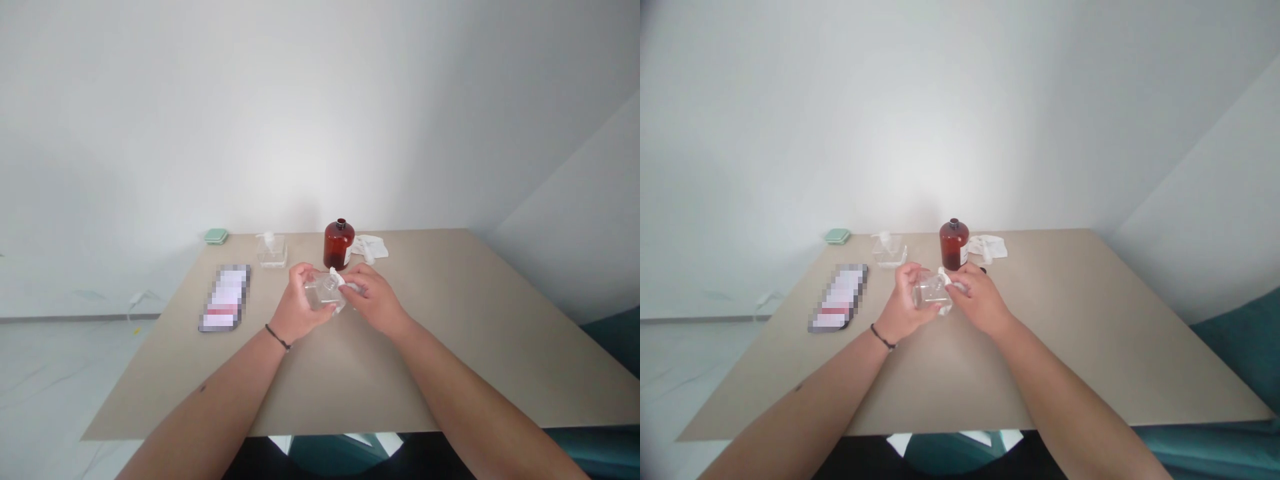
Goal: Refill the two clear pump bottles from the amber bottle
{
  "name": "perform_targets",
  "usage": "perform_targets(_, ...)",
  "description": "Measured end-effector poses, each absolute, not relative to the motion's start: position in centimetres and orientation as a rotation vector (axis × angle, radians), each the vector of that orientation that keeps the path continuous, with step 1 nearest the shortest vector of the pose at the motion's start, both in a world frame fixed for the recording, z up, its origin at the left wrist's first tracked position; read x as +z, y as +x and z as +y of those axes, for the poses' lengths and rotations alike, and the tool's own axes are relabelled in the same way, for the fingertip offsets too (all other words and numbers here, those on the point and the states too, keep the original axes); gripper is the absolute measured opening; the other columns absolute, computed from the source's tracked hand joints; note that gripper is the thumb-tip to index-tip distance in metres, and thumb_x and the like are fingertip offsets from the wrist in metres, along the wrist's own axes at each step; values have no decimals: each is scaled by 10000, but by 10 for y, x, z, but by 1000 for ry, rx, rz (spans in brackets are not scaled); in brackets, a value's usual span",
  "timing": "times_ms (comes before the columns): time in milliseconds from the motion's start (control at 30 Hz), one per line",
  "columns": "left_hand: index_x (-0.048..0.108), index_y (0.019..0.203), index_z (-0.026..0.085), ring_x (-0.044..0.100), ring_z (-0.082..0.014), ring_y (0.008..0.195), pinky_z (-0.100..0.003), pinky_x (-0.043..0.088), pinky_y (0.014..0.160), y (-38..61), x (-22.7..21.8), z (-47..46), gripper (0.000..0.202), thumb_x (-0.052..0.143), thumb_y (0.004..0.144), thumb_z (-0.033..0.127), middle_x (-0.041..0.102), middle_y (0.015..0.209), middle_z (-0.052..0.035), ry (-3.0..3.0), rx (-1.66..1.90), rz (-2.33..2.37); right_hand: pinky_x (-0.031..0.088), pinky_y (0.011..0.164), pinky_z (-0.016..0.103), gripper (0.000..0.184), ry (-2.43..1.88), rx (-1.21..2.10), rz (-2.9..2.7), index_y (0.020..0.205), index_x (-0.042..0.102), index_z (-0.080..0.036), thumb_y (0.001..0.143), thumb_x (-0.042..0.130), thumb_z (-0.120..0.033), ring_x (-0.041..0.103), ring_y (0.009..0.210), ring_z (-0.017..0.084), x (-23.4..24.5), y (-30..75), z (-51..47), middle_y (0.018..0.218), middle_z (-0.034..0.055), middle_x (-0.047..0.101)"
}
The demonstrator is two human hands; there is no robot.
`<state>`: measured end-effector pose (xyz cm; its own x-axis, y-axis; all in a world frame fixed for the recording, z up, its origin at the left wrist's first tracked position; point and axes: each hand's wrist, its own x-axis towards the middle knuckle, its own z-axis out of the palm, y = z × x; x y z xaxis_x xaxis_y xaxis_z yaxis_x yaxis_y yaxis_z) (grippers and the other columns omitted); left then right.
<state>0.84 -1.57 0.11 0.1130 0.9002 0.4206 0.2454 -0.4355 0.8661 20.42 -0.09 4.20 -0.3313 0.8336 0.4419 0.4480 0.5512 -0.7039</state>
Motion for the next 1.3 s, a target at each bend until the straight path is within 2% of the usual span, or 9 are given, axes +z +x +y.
perform_targets(167, 343, 1280, 223, 598, -286, 1134, -494, 472, 1013, 14, 3, -17, 775, 813, 668, 299, 564, 1207, -114, 1829, 1370, 1341, 482, 721, 303, 188, -1094, 314, -2025, 865, 763, -206, 907, 584, -166, 606, 760, 182, 41, 197, -7, 808, 43, 640)
perform_targets(300, 385, 1260, 208, 609, -291, 1099, -500, 491, 988, 16, 7, -17, 740, 795, 649, 287, 571, 1190, -118, 1875, 1394, 1443, 465, 674, 315, 172, -1080, -4, -2121, 815, 740, -176, 893, 588, -157, 588, 730, 203, 42, 195, -11, 764, 64, 638)
perform_targets(467, 396, 1267, 190, 629, -306, 1089, -520, 513, 974, 16, 8, -16, 725, 782, 669, 325, 593, 1189, -138, 1905, 1368, 1507, 458, 684, 331, 182, -943, -266, -2199, 879, 747, -178, 899, 568, -152, 564, 713, 207, 42, 192, -15, 743, 67, 641)
perform_targets(600, 427, 1240, 165, 637, -319, 1071, -529, 527, 959, 16, 10, -17, 679, 766, 670, 310, 606, 1145, -150, 2042, 1373, 1502, 455, 702, 335, 188, -891, -321, -2204, 968, 752, -173, 919, 571, -165, 555, 719, 203, 43, 193, -16, 767, 65, 653)
perform_targets(933, 470, 1216, 181, 662, -317, 989, -494, 540, 905, 16, 18, -19, 619, 747, 666, 243, 665, 1084, -108, 2384, 1310, 1480, 406, 755, 345, 162, -980, -489, -2247, 925, 759, -208, 904, 602, -174, 533, 748, 206, 50, 192, -21, 773, 51, 645)
perform_targets(1300, 510, 1192, 213, 646, -337, 1004, -503, 488, 905, 15, 21, -21, 629, 765, 618, 202, 690, 1082, -92, 2517, 1169, 1349, 417, 733, 352, 170, -1234, -185, -2224, 776, 706, -198, 825, 548, -160, 539, 745, 212, 58, 191, -17, 769, 63, 615)
